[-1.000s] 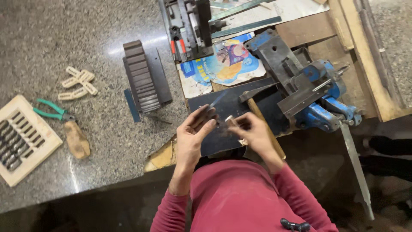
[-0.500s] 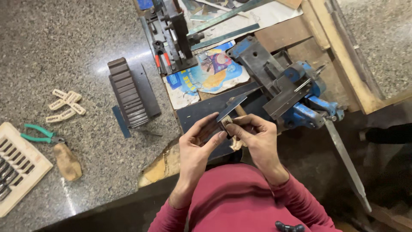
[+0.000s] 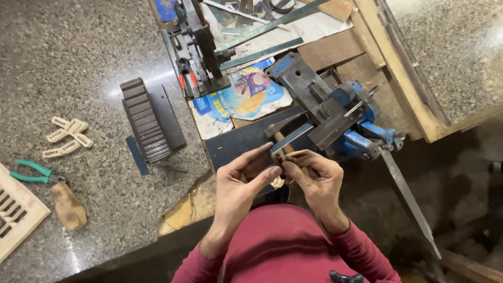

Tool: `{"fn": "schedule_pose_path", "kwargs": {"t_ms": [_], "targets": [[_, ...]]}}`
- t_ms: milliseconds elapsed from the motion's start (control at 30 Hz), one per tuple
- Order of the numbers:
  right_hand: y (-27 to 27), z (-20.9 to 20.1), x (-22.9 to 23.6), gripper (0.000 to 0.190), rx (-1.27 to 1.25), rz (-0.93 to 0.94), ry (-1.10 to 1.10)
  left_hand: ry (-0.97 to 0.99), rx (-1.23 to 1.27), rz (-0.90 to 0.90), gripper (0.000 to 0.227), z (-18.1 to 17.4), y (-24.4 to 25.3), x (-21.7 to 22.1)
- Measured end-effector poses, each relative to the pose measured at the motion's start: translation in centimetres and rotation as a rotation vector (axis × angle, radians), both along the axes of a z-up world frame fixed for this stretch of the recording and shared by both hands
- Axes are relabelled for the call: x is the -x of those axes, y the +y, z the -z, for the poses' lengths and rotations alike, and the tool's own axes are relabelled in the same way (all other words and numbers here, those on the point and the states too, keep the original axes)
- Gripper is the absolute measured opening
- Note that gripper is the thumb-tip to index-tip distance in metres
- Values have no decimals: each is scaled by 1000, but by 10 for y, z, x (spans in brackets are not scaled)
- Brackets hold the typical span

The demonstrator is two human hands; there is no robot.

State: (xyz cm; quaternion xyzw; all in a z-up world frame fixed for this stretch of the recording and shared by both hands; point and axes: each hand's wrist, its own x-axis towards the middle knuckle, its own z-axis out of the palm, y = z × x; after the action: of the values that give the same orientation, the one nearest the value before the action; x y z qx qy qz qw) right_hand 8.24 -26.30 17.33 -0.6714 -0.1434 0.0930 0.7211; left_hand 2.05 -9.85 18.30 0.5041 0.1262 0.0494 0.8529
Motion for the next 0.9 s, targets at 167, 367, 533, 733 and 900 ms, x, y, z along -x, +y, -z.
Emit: {"fn": "schedule_pose_path", "kwargs": {"t_ms": [167, 367, 533, 733, 900], "targets": [[-10, 0, 0, 9, 12, 15, -96, -6, 19, 38, 51, -2, -5, -3], [-17, 2, 2, 8, 5, 39, -106, 6, -11, 77, 50, -7, -5, -6], [-18, 11, -2, 13, -10, 23, -96, 17, 64, 60, 51, -10, -7, -10], [-19, 23, -3, 17, -35, 35, -5, 24, 11, 49, 54, -6, -9, -16], [-19, 30, -3, 17, -45, -2, 122, 64, 34, 59, 51, 5, -8, -14]]}}
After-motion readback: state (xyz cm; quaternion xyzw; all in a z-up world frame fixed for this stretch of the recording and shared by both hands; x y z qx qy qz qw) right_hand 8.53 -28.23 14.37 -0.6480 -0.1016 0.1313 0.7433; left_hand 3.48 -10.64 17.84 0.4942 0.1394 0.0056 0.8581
